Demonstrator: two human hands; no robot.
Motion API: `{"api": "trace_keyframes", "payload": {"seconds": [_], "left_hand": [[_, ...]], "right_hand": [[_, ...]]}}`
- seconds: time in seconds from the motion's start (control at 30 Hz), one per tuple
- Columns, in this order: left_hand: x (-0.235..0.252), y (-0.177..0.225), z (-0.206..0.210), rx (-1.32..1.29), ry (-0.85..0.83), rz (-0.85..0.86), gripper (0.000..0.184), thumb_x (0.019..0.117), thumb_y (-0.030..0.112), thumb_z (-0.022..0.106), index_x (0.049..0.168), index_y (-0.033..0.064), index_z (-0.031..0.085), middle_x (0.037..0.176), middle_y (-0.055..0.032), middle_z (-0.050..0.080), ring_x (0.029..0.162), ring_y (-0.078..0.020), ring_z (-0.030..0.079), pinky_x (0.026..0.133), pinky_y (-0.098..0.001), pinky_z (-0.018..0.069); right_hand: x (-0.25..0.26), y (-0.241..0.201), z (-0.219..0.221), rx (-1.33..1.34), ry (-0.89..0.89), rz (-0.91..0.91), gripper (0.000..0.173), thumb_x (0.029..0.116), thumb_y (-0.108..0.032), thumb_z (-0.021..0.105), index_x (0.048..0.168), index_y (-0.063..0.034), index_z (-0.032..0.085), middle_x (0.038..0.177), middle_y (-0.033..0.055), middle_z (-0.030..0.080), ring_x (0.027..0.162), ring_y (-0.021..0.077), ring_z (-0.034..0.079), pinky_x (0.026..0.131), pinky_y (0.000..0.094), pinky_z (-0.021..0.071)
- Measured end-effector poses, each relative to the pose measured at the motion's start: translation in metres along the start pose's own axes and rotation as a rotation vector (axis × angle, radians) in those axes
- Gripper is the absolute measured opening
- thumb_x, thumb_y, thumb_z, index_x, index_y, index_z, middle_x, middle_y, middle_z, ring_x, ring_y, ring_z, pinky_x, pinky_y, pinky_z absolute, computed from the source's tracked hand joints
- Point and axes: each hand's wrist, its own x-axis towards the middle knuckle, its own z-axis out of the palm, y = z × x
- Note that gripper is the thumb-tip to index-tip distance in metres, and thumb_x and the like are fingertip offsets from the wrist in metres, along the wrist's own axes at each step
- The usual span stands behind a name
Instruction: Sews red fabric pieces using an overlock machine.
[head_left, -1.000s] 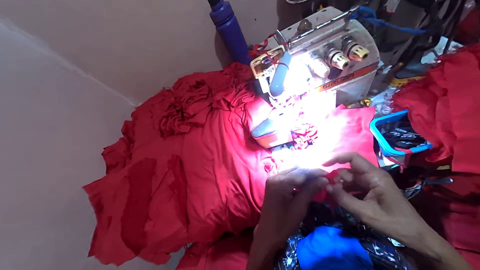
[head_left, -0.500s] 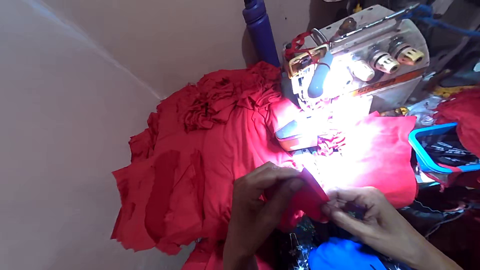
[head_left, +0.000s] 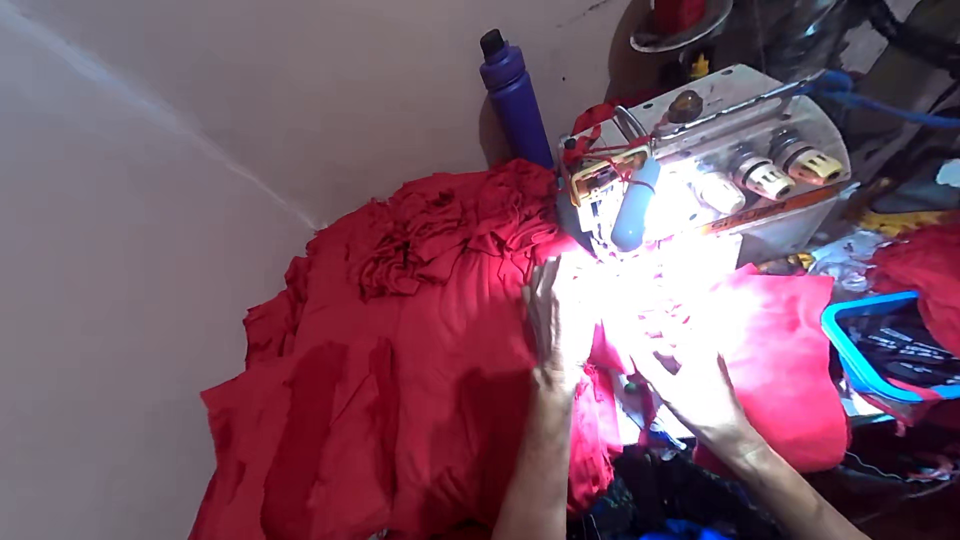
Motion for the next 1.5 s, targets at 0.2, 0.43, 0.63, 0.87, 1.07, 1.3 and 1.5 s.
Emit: {"api": "trace_keyframes", "payload": {"seconds": [0.2,0.43,0.63,0.87,1.07,1.3,1.5], "left_hand": [[-0.042,0.026,0.009,0.245,0.132,0.107,0.012,0.085,0.011,0.073,0.091,0.002,0.079,0.097,-0.0184,0.074,0.095,-0.0371,0.069,0.087,-0.0513,0.0487],[-0.038,0.038,0.016,0.208,0.088,-0.054,0.025,0.0935,0.015,0.066,0.115,0.0063,0.077,0.114,-0.0131,0.074,0.111,-0.0308,0.068,0.1,-0.0468,0.0486],[-0.017,0.03,0.005,0.126,-0.113,-0.143,0.039,0.0926,0.017,0.069,0.128,0.0019,0.069,0.132,-0.0193,0.066,0.126,-0.0346,0.06,0.106,-0.0516,0.0444],[0.032,0.003,-0.01,0.128,-0.296,-0.261,0.034,0.0994,0.024,0.067,0.129,0.0093,0.062,0.111,-0.0198,0.069,0.102,-0.0385,0.067,0.082,-0.0573,0.0536],[0.082,-0.048,-0.001,0.017,-0.271,-0.339,0.037,0.1076,0.024,0.047,0.137,0.0057,0.06,0.116,-0.0207,0.07,0.1,-0.0349,0.069,0.087,-0.0554,0.0521],[0.007,-0.056,-0.028,-0.379,0.142,-0.198,0.03,0.1058,0.014,0.049,0.123,-0.0068,0.064,0.122,-0.0188,0.067,0.113,-0.0201,0.065,0.099,-0.0347,0.0519],[-0.121,-0.004,-0.055,-0.308,0.266,-0.156,0.02,0.0977,0.003,0.053,0.101,-0.0084,0.069,0.097,-0.0082,0.072,0.094,-0.0045,0.068,0.087,-0.0216,0.0554]], "right_hand": [[-0.028,0.003,-0.006,0.03,0.083,-0.109,0.026,0.0914,-0.017,0.064,0.101,0.0062,0.073,0.095,0.0091,0.073,0.08,-0.0052,0.064,0.073,0.01,0.0514],[-0.007,-0.002,-0.003,0.023,0.201,-0.149,0.021,0.0902,-0.017,0.067,0.089,0.0038,0.072,0.074,-0.0013,0.063,0.066,-0.0107,0.051,0.063,0.006,0.0427],[0.018,0.005,0.003,-0.02,0.214,-0.212,0.022,0.0935,-0.014,0.061,0.102,0.0,0.076,0.084,0.0041,0.074,0.07,-0.001,0.067,0.067,0.016,0.0563],[0.006,0.003,-0.009,-0.362,0.216,-0.341,0.026,0.0954,-0.023,0.06,0.098,-0.0067,0.08,0.081,0.0098,0.074,0.071,0.0225,0.07,0.061,0.0403,0.0525],[-0.064,0.028,-0.051,-0.43,0.047,-0.525,0.029,0.1003,-0.028,0.056,0.094,-0.0085,0.077,0.08,0.0075,0.072,0.074,0.0171,0.065,0.067,0.0279,0.0504],[-0.102,0.075,-0.065,-0.683,0.087,-0.712,0.017,0.1038,-0.023,0.057,0.114,-0.0133,0.066,0.096,0.0128,0.064,0.09,0.0302,0.06,0.081,0.0366,0.0475],[-0.104,0.074,-0.074,-0.46,0.075,-0.732,0.018,0.1032,-0.012,0.057,0.111,-0.0099,0.073,0.099,0.0107,0.073,0.094,0.0233,0.066,0.09,0.0308,0.0497]]}}
